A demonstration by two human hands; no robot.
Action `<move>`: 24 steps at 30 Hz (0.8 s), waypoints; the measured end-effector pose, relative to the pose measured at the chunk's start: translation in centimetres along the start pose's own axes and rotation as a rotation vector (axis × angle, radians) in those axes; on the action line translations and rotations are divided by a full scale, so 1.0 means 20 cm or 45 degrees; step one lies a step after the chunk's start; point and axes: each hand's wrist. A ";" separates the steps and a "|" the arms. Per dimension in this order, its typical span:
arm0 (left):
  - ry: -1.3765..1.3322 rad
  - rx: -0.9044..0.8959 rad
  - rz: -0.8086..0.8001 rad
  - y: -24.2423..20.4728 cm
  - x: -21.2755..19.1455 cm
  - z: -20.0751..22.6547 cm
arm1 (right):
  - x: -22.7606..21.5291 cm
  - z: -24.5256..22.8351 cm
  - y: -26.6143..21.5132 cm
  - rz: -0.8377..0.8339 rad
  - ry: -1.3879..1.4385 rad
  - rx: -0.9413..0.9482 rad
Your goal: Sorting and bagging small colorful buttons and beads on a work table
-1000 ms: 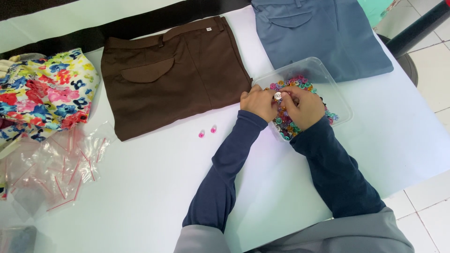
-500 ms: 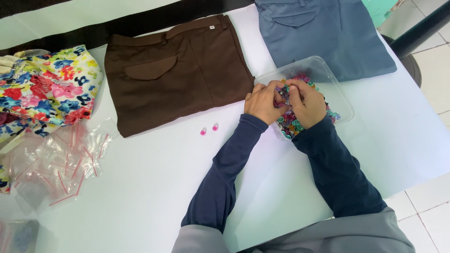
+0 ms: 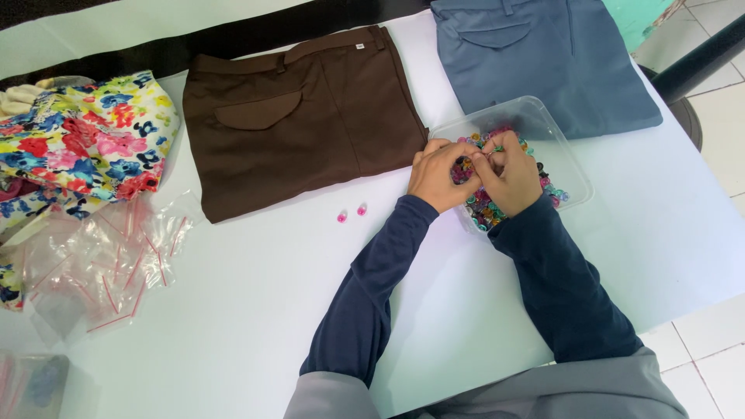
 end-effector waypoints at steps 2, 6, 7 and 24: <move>-0.004 -0.003 0.006 0.00 0.01 0.00 | 0.00 0.01 0.00 0.019 -0.017 -0.007; 0.011 0.004 0.038 0.00 0.02 -0.02 | 0.00 0.00 0.00 0.087 0.022 0.021; 0.012 0.005 0.039 0.00 0.02 -0.02 | -0.01 -0.02 0.00 0.087 0.022 0.020; -0.275 0.357 0.683 -0.02 -0.03 0.17 | -0.06 -0.20 0.01 0.437 -0.041 -0.496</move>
Point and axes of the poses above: each hand's wrist, its own y-axis towards the middle knuckle, its own x-axis out of the palm, z = x × y, and after that the axes turned 11 degrees about -y, right-handed
